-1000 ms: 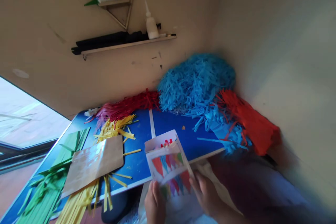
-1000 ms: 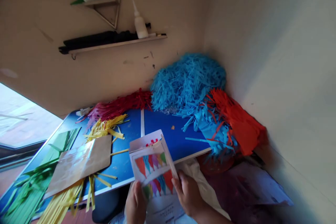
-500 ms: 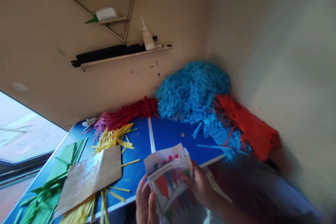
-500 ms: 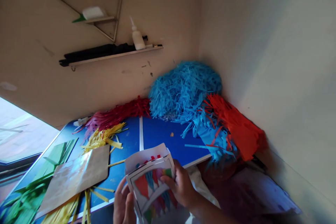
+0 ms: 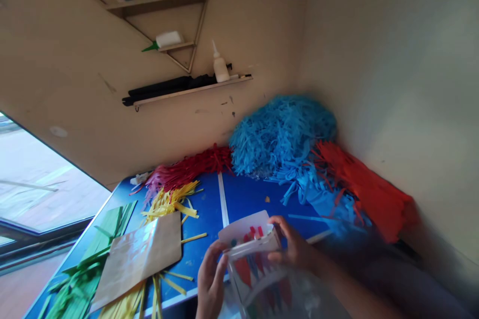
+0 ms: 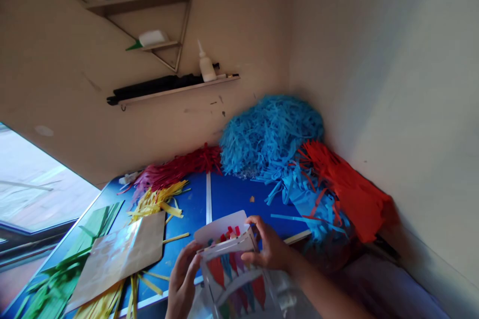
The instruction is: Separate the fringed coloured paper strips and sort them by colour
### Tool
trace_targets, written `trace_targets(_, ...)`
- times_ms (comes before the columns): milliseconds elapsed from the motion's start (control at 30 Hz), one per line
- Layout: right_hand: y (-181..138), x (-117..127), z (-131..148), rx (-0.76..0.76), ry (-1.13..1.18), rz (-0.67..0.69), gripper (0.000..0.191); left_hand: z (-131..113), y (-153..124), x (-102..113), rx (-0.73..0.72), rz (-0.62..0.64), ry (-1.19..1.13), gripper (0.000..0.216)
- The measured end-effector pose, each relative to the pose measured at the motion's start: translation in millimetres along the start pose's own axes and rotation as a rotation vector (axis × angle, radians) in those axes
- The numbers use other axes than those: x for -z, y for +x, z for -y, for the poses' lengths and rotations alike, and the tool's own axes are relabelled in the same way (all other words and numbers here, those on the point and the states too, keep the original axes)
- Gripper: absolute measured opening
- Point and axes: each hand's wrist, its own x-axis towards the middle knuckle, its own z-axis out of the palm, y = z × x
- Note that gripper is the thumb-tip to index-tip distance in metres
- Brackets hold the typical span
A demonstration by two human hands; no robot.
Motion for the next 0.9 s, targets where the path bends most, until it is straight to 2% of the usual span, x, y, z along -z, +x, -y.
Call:
trace_targets(100, 18.8, 10.4, 8.1, 0.071, -0.043, 0.015, 0.032, -3.2, 19.9, -0.6, 0.021, 0.029, 0.056, 0.043)
trace_targets(267, 32.6, 17.6, 18.7, 0.114, -0.029, 0.037, 0.023, -5.9, 36.1, -3.3, 0.009, 0.088, 0.063, 0.04)
trace_targets(467, 31.6, 13.1, 15.7, -0.005, 0.146, -0.03, 0.021, 1.7, 35.5, -9.8, 0.036, 0.039, 0.025, 0.044)
trace_targets(567, 31.6, 11.6, 7.7, -0.054, 0.181, -0.048, 0.022, 6.0, 35.1, -11.4, 0.051, 0.025, -0.058, 0.057)
trace_targets(633, 33.1, 12.6, 4.1, -0.079, 0.2, -0.051, 0.042, 7.9, 35.4, -10.5, 0.048, 0.063, -0.084, 0.066)
trace_targets(700, 36.9, 15.3, 4.1, -0.087, 0.197, -0.035, 0.066, 8.5, 36.8, -8.3, 0.036, 0.113, -0.043, 0.06)
trace_targets(733, 39.9, 17.0, 5.2, -0.081, 0.176, -0.015, 0.07, 8.0, 37.8, -7.1, 0.03, 0.127, -0.014, 0.055)
trace_targets(767, 43.4, 18.9, 6.9, -0.069, 0.143, 0.011, 0.068, 6.9, 38.9, -6.0, 0.025, 0.139, 0.013, 0.051)
trace_targets(900, 56.7, 25.7, 14.6, -0.05, 0.007, 0.107, 0.039, -1.2, 44.0, -3.2, -0.02, 0.176, 0.11, 0.048)
